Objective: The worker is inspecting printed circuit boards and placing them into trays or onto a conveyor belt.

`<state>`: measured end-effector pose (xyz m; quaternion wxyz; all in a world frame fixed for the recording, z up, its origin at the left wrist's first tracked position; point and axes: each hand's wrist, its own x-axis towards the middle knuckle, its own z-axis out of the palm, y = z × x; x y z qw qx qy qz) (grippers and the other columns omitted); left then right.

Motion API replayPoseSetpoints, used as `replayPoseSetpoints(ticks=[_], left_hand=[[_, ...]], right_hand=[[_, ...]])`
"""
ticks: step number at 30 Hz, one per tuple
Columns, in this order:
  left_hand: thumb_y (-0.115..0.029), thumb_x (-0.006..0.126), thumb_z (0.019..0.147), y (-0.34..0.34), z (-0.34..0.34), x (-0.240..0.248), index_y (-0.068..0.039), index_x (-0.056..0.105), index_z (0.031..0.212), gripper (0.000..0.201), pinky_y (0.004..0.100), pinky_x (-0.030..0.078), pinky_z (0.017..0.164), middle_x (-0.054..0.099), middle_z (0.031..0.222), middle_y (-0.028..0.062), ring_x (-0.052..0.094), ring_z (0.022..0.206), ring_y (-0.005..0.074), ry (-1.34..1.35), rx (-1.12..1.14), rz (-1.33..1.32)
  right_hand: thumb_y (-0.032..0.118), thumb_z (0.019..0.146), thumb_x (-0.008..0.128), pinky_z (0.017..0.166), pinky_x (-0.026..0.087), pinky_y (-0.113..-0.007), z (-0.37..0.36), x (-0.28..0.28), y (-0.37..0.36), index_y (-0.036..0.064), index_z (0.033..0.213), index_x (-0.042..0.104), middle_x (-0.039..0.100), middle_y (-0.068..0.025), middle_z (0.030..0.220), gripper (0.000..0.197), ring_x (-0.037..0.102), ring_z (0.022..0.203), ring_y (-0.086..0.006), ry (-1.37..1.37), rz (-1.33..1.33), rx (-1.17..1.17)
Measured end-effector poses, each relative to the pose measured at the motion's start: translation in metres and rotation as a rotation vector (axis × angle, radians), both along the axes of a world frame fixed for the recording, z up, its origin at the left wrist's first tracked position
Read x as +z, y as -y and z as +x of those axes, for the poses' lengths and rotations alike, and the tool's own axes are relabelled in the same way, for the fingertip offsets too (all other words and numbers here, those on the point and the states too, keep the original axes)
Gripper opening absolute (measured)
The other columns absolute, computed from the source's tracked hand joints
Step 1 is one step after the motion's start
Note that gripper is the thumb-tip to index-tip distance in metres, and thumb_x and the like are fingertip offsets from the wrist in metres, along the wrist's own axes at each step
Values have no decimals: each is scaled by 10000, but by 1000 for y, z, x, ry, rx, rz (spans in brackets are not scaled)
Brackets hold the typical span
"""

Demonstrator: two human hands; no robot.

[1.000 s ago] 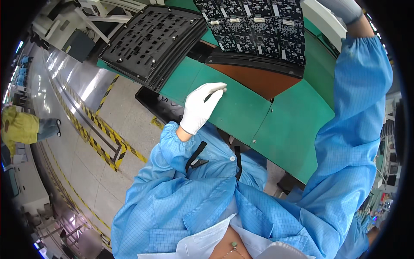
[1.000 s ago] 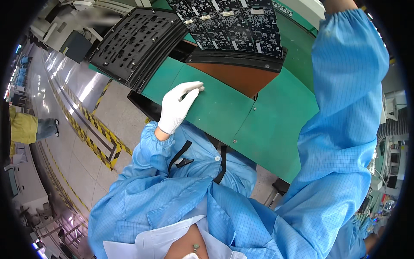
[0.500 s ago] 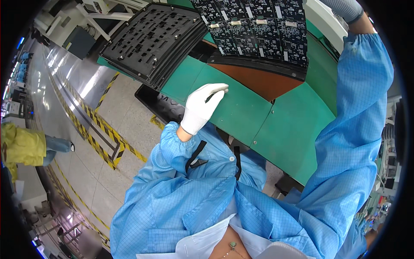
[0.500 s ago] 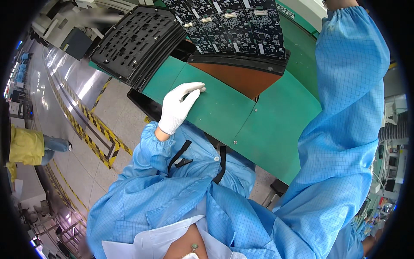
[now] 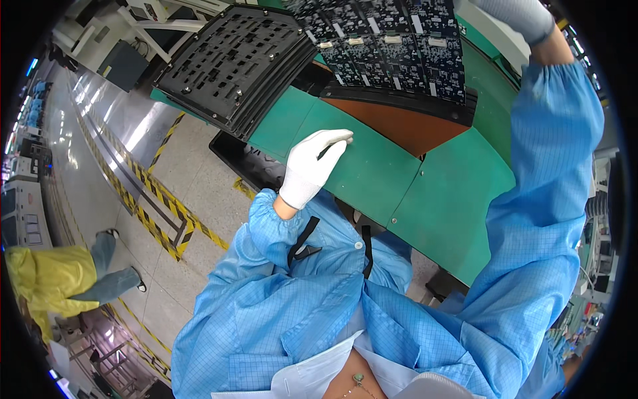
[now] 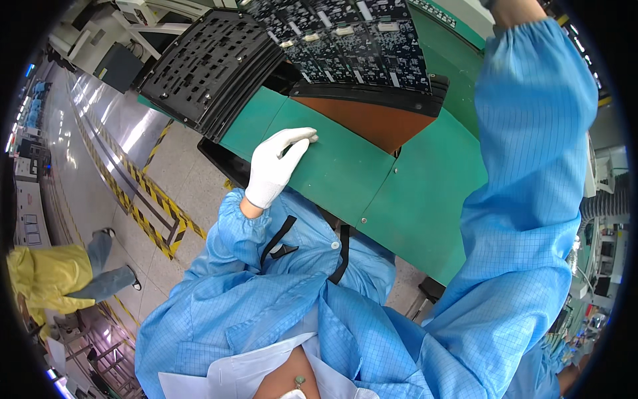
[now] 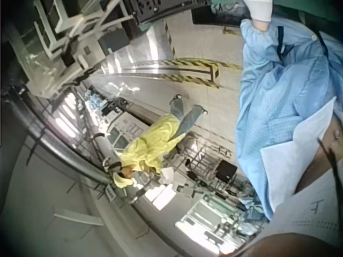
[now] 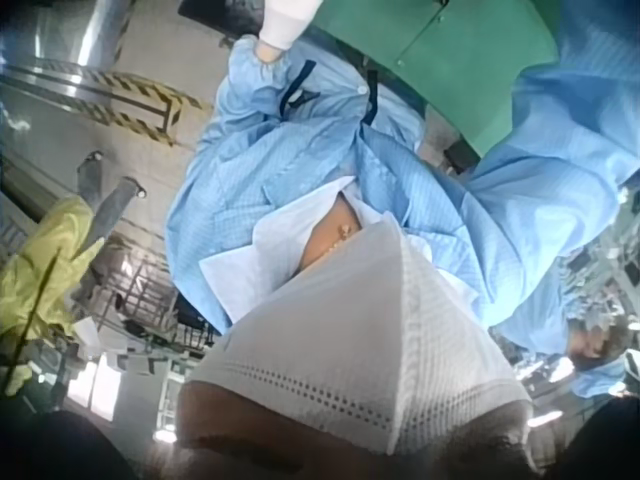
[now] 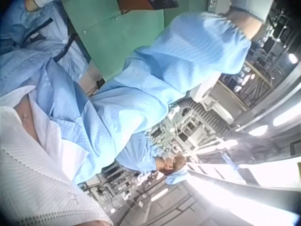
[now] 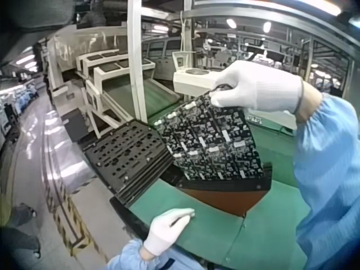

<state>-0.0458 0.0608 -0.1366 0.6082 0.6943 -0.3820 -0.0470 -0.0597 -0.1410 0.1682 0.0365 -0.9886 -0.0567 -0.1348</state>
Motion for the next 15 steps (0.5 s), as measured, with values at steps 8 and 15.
replayPoseSetpoints(ticks=[8, 15], left_hand=[[-84, 600, 820, -9, 1, -11, -18, 660, 991, 193, 353, 498, 761, 664, 940, 132, 634, 839, 299, 311, 115, 77], [-255, 535, 904, -10, -10, -64, -129, 665, 1125, 286, 359, 496, 829, 657, 1060, 101, 629, 930, 283, 815, 227, 188]], right_hand=[[158, 706, 597, 595, 461, -350, -74, -67, -71, 24, 833, 587, 552, -80, 746, 185, 541, 646, -248, 101, -451, 401], [184, 591, 587, 567, 472, -314, -143, -72, -85, -79, 937, 589, 600, -113, 817, 435, 578, 659, -238, -104, -414, 397]])
